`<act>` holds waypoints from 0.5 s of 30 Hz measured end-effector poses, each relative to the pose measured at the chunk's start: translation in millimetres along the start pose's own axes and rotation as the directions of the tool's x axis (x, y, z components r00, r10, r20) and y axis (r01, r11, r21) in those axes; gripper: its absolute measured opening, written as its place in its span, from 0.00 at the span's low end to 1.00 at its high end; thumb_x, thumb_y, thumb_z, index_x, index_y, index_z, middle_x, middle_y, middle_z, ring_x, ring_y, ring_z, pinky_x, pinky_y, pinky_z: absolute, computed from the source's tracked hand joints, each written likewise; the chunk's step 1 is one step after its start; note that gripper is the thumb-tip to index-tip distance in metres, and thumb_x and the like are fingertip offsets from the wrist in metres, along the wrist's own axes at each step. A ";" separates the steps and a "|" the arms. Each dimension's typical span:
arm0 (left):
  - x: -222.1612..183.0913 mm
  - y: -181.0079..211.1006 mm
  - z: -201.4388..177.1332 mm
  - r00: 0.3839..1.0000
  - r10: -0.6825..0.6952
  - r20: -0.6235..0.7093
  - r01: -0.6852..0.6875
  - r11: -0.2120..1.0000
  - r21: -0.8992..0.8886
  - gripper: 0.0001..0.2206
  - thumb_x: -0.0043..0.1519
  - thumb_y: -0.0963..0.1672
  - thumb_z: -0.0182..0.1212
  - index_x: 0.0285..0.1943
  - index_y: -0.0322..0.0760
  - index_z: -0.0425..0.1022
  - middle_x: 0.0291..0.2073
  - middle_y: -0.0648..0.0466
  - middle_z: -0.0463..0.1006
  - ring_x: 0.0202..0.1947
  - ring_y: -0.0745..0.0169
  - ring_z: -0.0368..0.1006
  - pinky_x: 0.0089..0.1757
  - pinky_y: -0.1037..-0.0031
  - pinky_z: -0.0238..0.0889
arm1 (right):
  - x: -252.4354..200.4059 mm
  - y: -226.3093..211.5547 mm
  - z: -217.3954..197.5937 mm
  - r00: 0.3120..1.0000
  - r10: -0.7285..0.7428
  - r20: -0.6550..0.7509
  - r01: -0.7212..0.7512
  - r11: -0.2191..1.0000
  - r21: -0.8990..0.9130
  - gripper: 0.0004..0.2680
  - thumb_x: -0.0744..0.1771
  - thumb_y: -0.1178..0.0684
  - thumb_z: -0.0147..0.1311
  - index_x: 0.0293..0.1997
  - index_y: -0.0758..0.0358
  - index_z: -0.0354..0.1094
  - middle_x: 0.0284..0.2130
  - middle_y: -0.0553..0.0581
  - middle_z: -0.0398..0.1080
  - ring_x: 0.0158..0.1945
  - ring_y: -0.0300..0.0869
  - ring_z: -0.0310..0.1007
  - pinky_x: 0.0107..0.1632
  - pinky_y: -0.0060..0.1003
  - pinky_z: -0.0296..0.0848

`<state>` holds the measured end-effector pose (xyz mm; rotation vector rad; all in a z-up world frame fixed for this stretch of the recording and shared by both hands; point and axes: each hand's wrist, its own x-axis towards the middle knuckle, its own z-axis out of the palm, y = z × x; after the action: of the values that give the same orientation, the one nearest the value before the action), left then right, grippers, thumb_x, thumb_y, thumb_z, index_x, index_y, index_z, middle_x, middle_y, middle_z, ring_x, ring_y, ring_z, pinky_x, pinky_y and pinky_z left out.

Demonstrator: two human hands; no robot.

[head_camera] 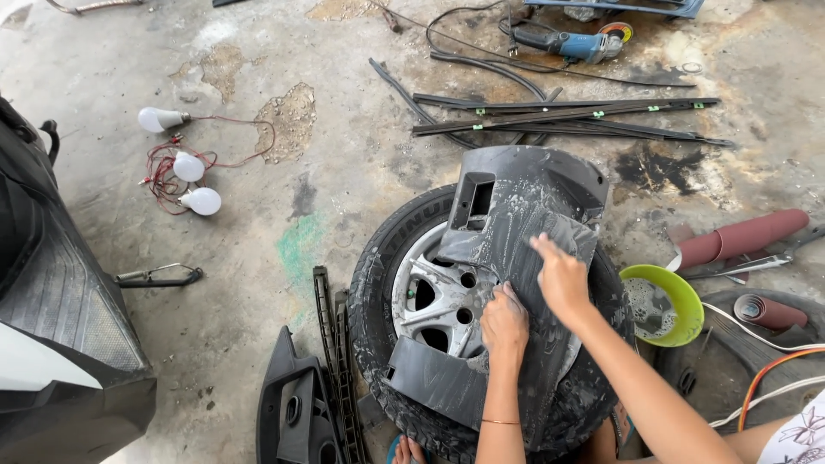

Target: The person scrubs a black plastic car part with a soapy sponge, repeatedly dipping the sponge into a green bucket of soapy water. The part is resting on a car tire on the ground.

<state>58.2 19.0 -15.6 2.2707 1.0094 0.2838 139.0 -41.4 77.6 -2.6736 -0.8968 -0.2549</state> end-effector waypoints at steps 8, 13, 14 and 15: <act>0.2 -4.8 15.2 1.000 -0.005 0.004 0.005 0.999 -0.050 0.21 0.73 0.51 0.39 0.38 0.34 0.72 0.22 0.35 0.79 0.27 0.32 0.81 0.31 0.48 0.75 | -50.3 -14.8 -2.5 0.999 -0.039 -0.027 0.037 0.998 -0.051 0.22 0.59 0.65 0.54 0.58 0.53 0.69 0.54 0.59 0.71 0.54 0.49 0.73 0.46 0.47 0.77; 0.3 -7.1 10.0 0.998 -0.020 0.051 0.025 0.995 -0.098 0.21 0.73 0.51 0.39 0.39 0.33 0.72 0.23 0.33 0.79 0.29 0.29 0.81 0.33 0.45 0.74 | -89.8 -5.5 20.6 0.988 -0.153 0.034 0.155 0.985 -0.072 0.24 0.58 0.65 0.55 0.60 0.53 0.67 0.59 0.57 0.67 0.58 0.45 0.70 0.49 0.38 0.76; 0.5 -5.4 8.2 0.998 -0.023 0.052 0.028 0.995 -0.094 0.22 0.73 0.51 0.38 0.39 0.33 0.72 0.23 0.33 0.79 0.29 0.30 0.81 0.32 0.45 0.74 | -74.7 -10.5 8.3 0.989 -0.149 0.014 0.149 0.986 -0.068 0.24 0.57 0.65 0.55 0.61 0.54 0.66 0.60 0.59 0.66 0.59 0.46 0.69 0.49 0.39 0.76; 0.3 -3.0 6.4 0.998 -0.026 0.052 0.031 0.996 -0.089 0.22 0.73 0.51 0.37 0.39 0.34 0.72 0.23 0.34 0.79 0.29 0.30 0.81 0.32 0.46 0.74 | -59.7 -15.1 -4.6 0.990 -0.144 -0.007 0.144 0.988 -0.064 0.25 0.57 0.66 0.56 0.62 0.56 0.65 0.60 0.60 0.65 0.59 0.47 0.68 0.49 0.41 0.76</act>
<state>59.3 17.8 -22.5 2.1700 0.9827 0.2530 82.4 -64.8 69.7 -2.6646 -1.0977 -0.3358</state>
